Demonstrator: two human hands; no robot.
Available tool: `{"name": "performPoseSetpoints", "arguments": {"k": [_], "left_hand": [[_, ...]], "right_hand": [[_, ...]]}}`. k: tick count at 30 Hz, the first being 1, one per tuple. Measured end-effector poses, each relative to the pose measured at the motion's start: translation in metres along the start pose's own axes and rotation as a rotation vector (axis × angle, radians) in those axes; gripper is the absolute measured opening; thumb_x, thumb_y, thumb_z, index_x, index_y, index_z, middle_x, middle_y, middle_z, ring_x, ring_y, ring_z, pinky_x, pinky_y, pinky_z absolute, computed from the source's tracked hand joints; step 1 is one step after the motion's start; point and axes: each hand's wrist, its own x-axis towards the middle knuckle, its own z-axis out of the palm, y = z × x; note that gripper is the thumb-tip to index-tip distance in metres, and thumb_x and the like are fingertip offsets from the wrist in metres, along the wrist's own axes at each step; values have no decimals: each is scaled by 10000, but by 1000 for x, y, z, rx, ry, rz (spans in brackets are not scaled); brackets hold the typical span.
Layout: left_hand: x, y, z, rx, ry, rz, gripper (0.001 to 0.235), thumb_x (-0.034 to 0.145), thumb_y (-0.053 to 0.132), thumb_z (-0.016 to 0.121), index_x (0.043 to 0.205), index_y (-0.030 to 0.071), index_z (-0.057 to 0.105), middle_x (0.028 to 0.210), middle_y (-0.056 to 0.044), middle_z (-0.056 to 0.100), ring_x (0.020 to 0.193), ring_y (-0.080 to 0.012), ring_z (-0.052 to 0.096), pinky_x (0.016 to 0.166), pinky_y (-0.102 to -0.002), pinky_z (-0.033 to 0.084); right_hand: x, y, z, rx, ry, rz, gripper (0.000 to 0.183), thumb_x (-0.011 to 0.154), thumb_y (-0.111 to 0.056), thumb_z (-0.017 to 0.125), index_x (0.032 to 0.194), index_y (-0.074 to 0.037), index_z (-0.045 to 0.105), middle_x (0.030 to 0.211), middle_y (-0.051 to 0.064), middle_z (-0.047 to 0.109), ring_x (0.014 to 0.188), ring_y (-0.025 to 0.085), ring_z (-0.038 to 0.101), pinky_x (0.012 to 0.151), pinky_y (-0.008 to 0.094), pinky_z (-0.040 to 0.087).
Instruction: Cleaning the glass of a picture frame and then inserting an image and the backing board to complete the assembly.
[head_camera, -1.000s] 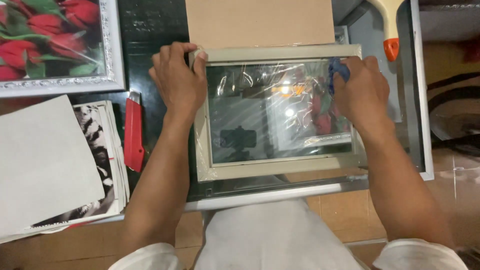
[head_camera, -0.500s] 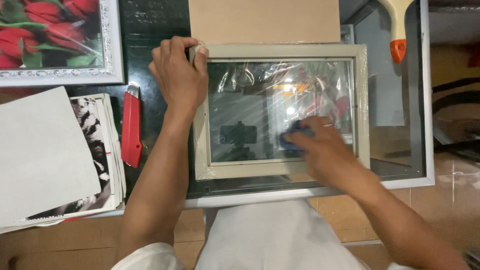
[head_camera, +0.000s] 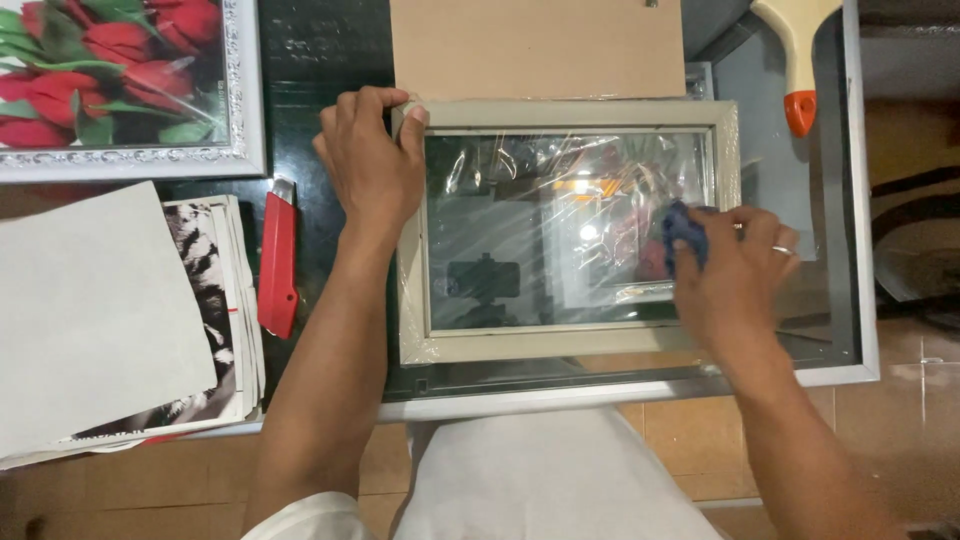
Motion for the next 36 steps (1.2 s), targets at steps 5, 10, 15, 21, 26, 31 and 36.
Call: {"name": "performPoseSetpoints", "arguments": {"k": [5, 10, 15, 21, 26, 31, 36], "left_hand": [[1, 0, 1, -40, 15, -2, 157, 975, 243, 698, 1094, 142, 677, 1043, -58, 608, 993, -268, 519, 939, -424, 365], [0, -2, 2, -47, 42, 23, 171, 975, 249, 707, 1095, 129, 684, 1031, -63, 611, 978, -266, 527, 936, -424, 376], [1, 1, -2, -45, 10, -4, 163, 975, 237, 705, 1095, 127, 701, 1026, -66, 621, 972, -258, 532, 936, -423, 372], [0, 1, -1, -44, 24, 9, 158, 986, 245, 698, 1098, 133, 683, 1016, -53, 593, 979, -253, 526, 931, -418, 371], [-1, -6, 6, -85, 28, -17, 157, 969, 266, 727, 1082, 171, 672, 1022, -26, 591, 1037, -262, 548, 929, -439, 381], [0, -8, 4, -115, -9, -54, 156, 968, 289, 743, 1076, 217, 656, 1042, 10, 586, 1112, -258, 571, 936, -449, 393], [0, -14, 11, -133, 6, -46, 152, 974, 292, 749, 1084, 221, 670, 1035, 9, 594, 1103, -264, 569, 932, -447, 383]], "right_hand": [[5, -66, 19, 140, 37, -167, 500, 952, -141, 618, 1409, 28, 503, 1255, 298, 409, 1074, 428, 418, 901, 559, 343], [18, -177, 38, 243, -164, -386, 454, 955, -162, 525, 1367, 24, 482, 1237, 296, 437, 1075, 454, 451, 934, 625, 383], [28, -155, 18, 287, -258, -137, 437, 928, -107, 491, 1361, -135, 545, 1414, 276, 352, 1138, 507, 423, 904, 635, 446], [42, -12, 15, 65, 136, -69, 395, 938, -21, 605, 1326, 39, 564, 1256, 309, 395, 1073, 437, 371, 937, 546, 269], [50, -90, 44, 169, 117, -158, 439, 869, -58, 666, 1281, 51, 560, 1160, 282, 449, 1041, 479, 459, 876, 577, 377], [51, -193, 64, 243, 86, -389, 384, 851, -131, 619, 1224, -50, 570, 1067, 227, 470, 1011, 532, 474, 842, 589, 393], [65, -134, 64, 150, 123, -327, 349, 873, -121, 619, 1222, -123, 602, 1070, 224, 518, 1011, 549, 532, 804, 604, 406]]}}
